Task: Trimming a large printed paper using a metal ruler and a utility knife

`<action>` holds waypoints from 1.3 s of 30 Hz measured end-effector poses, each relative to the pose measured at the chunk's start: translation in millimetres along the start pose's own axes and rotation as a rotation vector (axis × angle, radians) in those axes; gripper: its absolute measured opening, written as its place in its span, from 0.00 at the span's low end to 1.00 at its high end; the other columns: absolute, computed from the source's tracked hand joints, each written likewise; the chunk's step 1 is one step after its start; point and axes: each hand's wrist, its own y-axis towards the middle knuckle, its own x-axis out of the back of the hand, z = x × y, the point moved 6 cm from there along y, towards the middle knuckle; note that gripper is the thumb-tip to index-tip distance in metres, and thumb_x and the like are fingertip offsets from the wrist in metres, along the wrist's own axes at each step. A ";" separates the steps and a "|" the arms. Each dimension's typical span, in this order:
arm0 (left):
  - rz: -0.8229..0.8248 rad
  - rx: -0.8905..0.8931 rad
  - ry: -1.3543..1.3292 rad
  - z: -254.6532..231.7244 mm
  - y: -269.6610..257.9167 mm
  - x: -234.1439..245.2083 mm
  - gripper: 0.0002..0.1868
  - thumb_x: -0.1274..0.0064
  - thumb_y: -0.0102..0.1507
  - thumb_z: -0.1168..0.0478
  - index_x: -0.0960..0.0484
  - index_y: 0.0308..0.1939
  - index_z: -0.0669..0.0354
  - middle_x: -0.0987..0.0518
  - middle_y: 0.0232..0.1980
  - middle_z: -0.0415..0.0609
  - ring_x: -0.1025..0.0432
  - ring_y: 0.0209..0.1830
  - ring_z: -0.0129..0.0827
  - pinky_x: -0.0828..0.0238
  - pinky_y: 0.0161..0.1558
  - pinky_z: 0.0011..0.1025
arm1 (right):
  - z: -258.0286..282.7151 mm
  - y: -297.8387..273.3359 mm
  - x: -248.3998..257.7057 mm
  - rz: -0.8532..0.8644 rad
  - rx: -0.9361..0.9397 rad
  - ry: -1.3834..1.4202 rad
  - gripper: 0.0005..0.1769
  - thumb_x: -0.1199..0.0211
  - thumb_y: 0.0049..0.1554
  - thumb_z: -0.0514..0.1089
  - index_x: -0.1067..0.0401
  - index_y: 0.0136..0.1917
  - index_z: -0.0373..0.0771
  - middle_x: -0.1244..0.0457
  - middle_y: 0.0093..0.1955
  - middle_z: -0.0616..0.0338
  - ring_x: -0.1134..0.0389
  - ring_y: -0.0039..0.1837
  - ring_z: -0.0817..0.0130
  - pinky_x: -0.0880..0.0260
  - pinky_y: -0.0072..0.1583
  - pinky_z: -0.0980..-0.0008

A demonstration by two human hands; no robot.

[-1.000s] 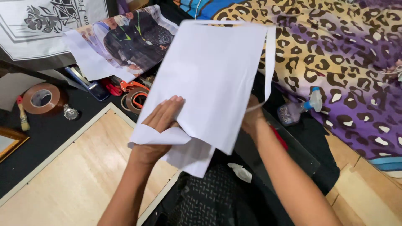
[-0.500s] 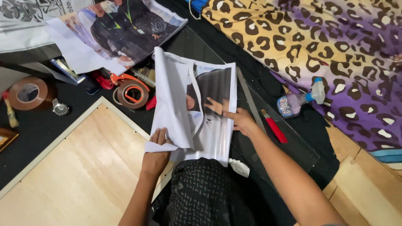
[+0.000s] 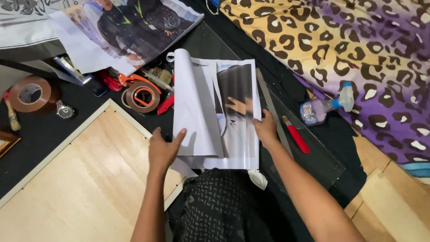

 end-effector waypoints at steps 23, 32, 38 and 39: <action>0.063 -0.107 0.147 44.3 -38.7 -54.8 0.47 0.38 0.58 0.52 0.44 0.75 0.66 0.32 0.66 0.68 0.33 0.66 0.63 0.33 0.64 0.58 | -30.7 -6.5 46.0 -0.179 0.358 -0.301 0.25 0.31 0.56 0.47 0.25 0.67 0.47 0.29 0.54 0.53 0.26 0.54 0.56 0.24 0.53 0.60; -0.270 -0.594 -0.017 -25.8 -90.8 -32.0 0.17 0.39 0.63 0.50 0.28 0.25 0.46 0.26 0.28 0.37 0.26 0.37 0.39 0.33 0.45 0.36 | -36.1 -71.9 92.9 -0.262 0.338 -0.699 0.25 0.33 0.59 0.53 0.24 0.65 0.41 0.32 0.56 0.47 0.29 0.57 0.48 0.27 0.58 0.52; 0.015 -0.569 -0.196 -110.5 -124.1 -39.3 0.10 0.40 0.60 0.61 0.27 0.39 0.54 0.20 0.31 0.49 0.24 0.33 0.42 0.27 0.38 0.35 | -84.1 -55.7 88.1 -0.253 0.278 -0.661 0.23 0.34 0.58 0.44 0.26 0.67 0.39 0.33 0.55 0.43 0.31 0.58 0.41 0.28 0.58 0.48; 0.011 -0.561 -0.194 -128.0 -136.2 -37.2 0.10 0.40 0.60 0.61 0.27 0.39 0.54 0.20 0.31 0.49 0.24 0.33 0.42 0.27 0.38 0.35 | -92.3 -55.8 89.9 -0.243 0.280 -0.663 0.23 0.34 0.58 0.44 0.26 0.67 0.39 0.33 0.55 0.43 0.31 0.58 0.41 0.28 0.58 0.48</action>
